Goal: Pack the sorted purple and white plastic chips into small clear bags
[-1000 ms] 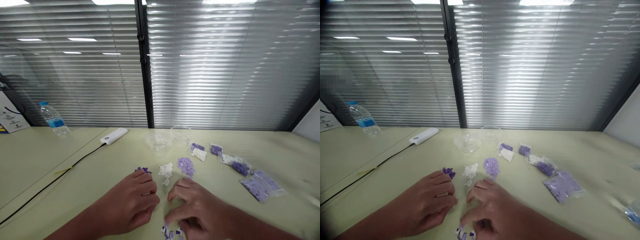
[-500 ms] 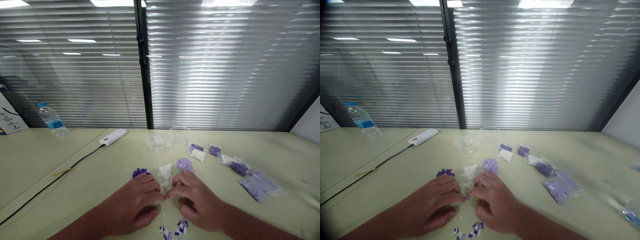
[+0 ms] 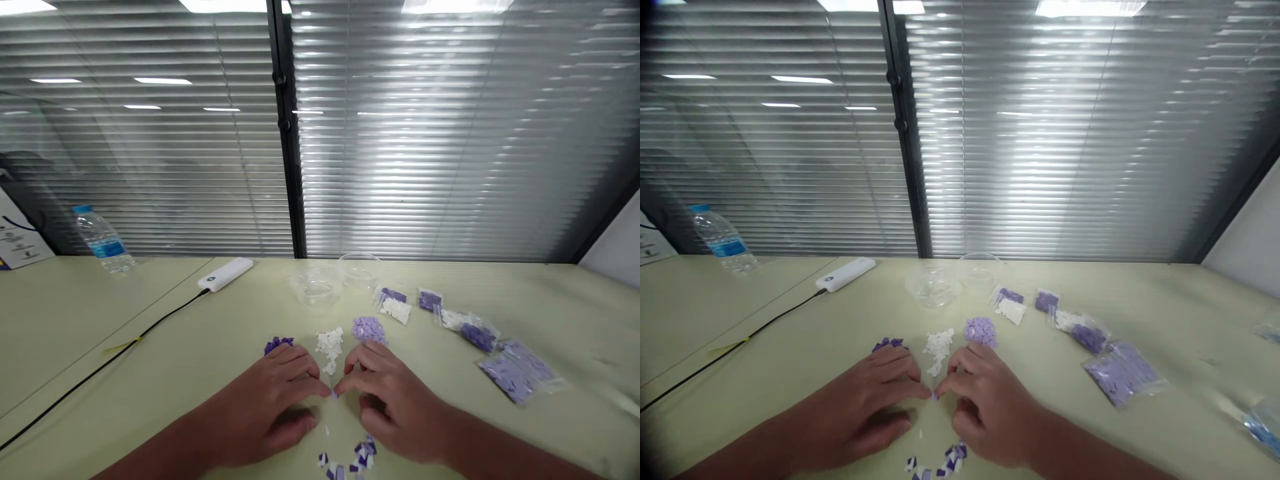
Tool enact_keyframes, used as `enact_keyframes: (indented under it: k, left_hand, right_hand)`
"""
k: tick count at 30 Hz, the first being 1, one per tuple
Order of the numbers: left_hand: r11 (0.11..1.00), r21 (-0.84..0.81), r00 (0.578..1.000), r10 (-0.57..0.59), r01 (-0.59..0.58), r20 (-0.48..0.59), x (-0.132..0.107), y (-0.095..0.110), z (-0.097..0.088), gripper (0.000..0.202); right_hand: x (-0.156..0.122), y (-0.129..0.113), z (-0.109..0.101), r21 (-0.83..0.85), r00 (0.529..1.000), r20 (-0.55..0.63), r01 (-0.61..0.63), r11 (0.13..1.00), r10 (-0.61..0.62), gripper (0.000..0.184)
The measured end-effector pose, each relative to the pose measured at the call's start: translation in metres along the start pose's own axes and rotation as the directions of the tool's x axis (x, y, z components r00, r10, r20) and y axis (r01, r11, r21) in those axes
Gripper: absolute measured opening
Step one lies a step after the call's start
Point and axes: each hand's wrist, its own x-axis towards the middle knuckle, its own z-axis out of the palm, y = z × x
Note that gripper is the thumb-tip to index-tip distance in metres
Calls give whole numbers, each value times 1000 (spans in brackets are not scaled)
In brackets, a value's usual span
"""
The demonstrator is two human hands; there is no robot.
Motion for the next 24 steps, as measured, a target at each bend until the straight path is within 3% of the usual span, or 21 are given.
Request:
enact_keyframes:
  k: [15, 24]
  left_hand:
    - [974, 201, 991, 120, -104, -65, -3, 1, -2, 30]
    - [984, 157, 994, 98, -90, -42, -2, 0, -5, 31]
  right_hand:
    - [-3, 1, 3, -52, 999, -1, 48, 997, -49, 47]
    - [-4, 0, 1, -29, 994, 7, 109, 994, -108, 44]
